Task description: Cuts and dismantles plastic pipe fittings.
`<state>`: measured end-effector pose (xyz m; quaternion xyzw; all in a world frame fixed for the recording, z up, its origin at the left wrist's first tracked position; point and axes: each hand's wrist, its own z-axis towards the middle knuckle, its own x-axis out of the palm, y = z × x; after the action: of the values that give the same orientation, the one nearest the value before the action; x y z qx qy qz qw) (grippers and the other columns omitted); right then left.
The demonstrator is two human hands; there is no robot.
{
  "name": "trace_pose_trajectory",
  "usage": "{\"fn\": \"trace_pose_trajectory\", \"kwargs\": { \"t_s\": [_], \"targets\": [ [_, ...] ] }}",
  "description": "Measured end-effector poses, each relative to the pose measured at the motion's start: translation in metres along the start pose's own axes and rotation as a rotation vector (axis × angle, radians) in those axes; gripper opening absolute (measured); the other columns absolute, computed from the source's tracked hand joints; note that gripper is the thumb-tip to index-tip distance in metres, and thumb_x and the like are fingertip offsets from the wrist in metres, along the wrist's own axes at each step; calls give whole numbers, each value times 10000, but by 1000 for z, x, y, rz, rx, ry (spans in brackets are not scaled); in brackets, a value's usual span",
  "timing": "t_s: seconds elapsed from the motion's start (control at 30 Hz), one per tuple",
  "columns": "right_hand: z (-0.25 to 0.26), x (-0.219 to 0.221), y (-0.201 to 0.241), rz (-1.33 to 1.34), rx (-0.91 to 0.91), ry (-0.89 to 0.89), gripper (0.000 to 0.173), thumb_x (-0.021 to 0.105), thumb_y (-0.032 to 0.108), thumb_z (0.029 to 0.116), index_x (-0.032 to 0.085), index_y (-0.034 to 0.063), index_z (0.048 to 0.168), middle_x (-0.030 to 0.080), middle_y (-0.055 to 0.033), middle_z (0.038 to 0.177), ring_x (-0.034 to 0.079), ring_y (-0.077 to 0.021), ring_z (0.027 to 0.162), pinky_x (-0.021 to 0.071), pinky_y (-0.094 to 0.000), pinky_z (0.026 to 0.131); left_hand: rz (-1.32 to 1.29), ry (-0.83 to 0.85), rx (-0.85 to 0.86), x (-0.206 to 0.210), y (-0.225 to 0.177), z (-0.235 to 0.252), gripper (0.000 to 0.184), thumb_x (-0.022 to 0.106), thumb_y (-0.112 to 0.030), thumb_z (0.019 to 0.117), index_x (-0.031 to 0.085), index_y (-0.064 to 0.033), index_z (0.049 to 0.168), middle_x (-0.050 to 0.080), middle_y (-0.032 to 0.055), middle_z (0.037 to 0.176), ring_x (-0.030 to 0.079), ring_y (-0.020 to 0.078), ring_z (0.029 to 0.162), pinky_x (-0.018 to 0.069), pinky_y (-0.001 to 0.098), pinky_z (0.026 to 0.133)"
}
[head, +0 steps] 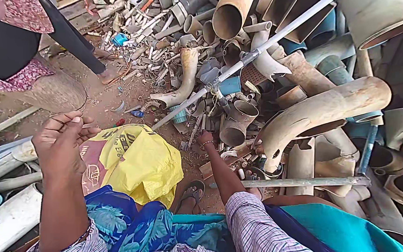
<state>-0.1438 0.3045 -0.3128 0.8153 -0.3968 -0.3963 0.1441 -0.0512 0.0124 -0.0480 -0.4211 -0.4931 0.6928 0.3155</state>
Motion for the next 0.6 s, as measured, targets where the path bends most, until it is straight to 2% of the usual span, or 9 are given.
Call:
{"fn": "trace_pose_trajectory", "kwargs": {
  "t_s": [0.1,0.2,0.27,0.37,0.43,0.5,0.57,0.6],
  "targets": [
    [16,3,-2,-20,-1,-55,562,659,113,939,513,65,1479,361,-323,1551,565,-456,1268,490,-561,1028,40,-3,2,-3,6,2,172,498,-115,1067,567,-88,1222,715,-64,1006,717,56,764,617,226,732],
    [35,2,-5,-85,-46,-41,563,676,82,915,531,60,1459,248,-307,1620,540,-466,1294,493,-567,1025,63,-7,24,-8,8,4,174,486,-106,1066,568,-73,1216,709,-49,1027,713,59,762,617,226,726],
    [48,0,-7,-101,-55,-12,551,663,114,945,517,65,1474,246,-316,1619,532,-469,1309,484,-576,1038,77,-10,37,-10,9,5,177,489,-108,1065,572,-69,1216,712,-44,1032,712,57,752,614,220,708],
    [63,1,-10,-63,-60,-24,546,660,124,946,529,74,1474,243,-334,1613,530,-490,1306,489,-594,1030,115,-1,60,-8,8,3,179,510,-103,1053,575,-56,1213,702,-55,1014,703,40,749,608,203,709],
    [64,-4,-9,3,-55,-19,490,642,146,971,554,35,1441,350,-336,1558,506,-475,1337,451,-588,1075,134,12,77,-6,8,1,184,515,-102,1048,576,-40,1211,698,-57,1011,699,32,759,604,199,723],
    [59,-9,-11,139,-82,-19,402,582,176,1030,586,-24,1379,559,-320,1390,548,-443,1303,422,-585,1086,160,29,104,-7,9,1,181,520,-111,1044,587,-39,1195,697,-67,999,694,20,760,596,187,723],
    [56,-8,-13,235,-71,-53,385,567,141,1025,580,-38,1365,607,-313,1315,573,-442,1257,426,-598,1061,165,32,128,-7,10,1,173,527,-114,1036,592,-43,1179,702,-72,976,696,21,759,596,186,723],
    [57,-5,-13,232,-59,-69,402,574,134,1014,573,-28,1381,592,-312,1341,558,-447,1278,423,-600,1070,168,33,134,-7,10,2,171,531,-117,1035,592,-46,1177,704,-74,970,696,20,759,594,185,720]
  ]
}}
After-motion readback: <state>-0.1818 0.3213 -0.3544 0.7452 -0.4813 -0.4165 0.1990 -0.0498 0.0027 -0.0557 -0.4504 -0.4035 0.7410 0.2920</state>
